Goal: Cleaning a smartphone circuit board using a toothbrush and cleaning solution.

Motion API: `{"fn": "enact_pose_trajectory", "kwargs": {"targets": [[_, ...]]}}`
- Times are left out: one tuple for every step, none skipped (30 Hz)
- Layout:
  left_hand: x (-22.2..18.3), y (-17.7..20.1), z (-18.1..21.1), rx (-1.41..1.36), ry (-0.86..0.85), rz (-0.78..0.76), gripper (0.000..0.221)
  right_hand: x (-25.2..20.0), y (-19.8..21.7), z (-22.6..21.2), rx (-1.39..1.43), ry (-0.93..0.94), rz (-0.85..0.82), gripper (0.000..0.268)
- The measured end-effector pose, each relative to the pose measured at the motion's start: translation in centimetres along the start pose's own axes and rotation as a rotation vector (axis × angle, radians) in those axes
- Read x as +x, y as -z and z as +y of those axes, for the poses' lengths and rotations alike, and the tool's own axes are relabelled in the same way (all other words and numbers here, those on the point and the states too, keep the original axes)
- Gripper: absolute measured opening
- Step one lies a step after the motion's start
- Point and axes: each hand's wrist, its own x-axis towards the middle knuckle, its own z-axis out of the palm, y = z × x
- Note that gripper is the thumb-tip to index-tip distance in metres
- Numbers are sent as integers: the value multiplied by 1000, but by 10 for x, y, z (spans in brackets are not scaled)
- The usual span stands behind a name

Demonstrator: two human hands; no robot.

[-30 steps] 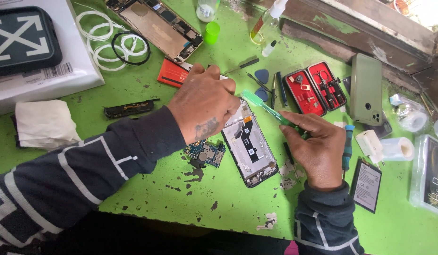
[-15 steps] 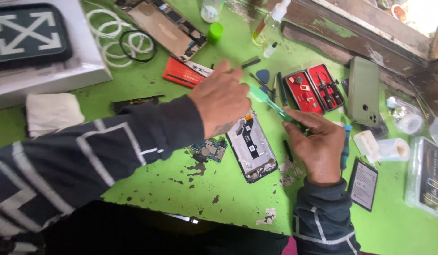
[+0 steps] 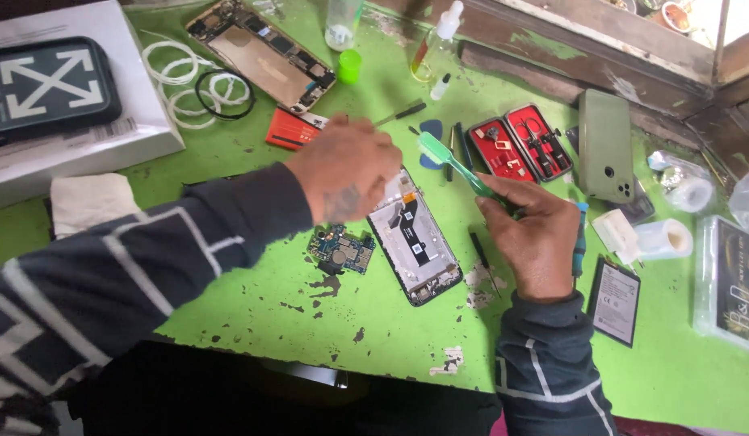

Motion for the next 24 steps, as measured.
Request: {"fn": "enact_pose_trajectory", "kwargs": {"targets": [[2, 5, -3, -5, -5, -3, 14, 0, 0, 2, -4, -7, 2, 25], [3, 11, -7, -64, 62, -11, 12, -1, -1, 4, 34, 1, 7, 26], [3, 18, -13, -117, 136, -15, 10, 1, -4, 6, 76, 16, 10, 26], [1, 20, -10, -118, 137, -15, 10, -1, -2, 7, 76, 16, 8, 26], [-2, 25, -10, -100, 126, -27, 10, -1, -2, 7, 73, 23, 5, 26], [-5, 30, -9, -82, 114, -38, 11, -1, -3, 7, 70, 29, 2, 25], [-7, 27, -9, -77, 120, -39, 11, -1, -4, 5, 76, 33, 0, 25], [-8, 24, -9, -69, 101, -26, 9, -1, -4, 3, 72, 27, -2, 25], [-6, 19, -8, -65, 75, -13, 8, -2, -3, 2, 61, 18, 0, 25], [-6, 18, -6, -65, 72, -13, 8, -1, -3, -1, 60, 17, 2, 25], [-6, 17, -5, 6, 26, -2, 4, -1, -3, -5, 41, 29, 3, 24], [-6, 16, -3, 78, -21, 10, 5, 0, -2, -8, 22, 41, 3, 22], [-7, 12, -5, 80, -21, 9, 5, 0, -2, -7, 24, 41, 4, 22], [-7, 8, -7, 93, -24, 4, 4, 0, -2, -6, 29, 31, -1, 23], [-8, 4, -9, 107, -27, -3, 6, 0, -2, -6, 35, 21, -6, 23], [-8, 2, -10, 109, -27, -4, 6, 0, -2, -5, 37, 21, -5, 23], [-8, -1, -11, 142, -31, 6, 7, 0, -1, -5, 40, 22, 2, 23], [-7, -4, -12, 175, -34, 15, 9, -1, 0, -3, 42, 24, 10, 23], [-7, -6, -13, 173, -41, 11, 9, -1, 1, -2, 41, 17, 14, 23], [-6, -9, -15, 175, -44, 22, 11, -1, 2, -1, 49, 26, 13, 24], [-6, -10, -17, 178, -46, 35, 14, 0, 2, -1, 57, 37, 12, 25], [-6, -8, -15, 177, -51, 32, 14, 0, 3, 1, 56, 33, 16, 25], [-6, -5, -13, 184, -64, 52, 15, 0, 2, 2, 65, 40, 21, 26], [-7, -2, -12, 190, -77, 71, 17, 0, 2, 3, 74, 48, 26, 27]]}}
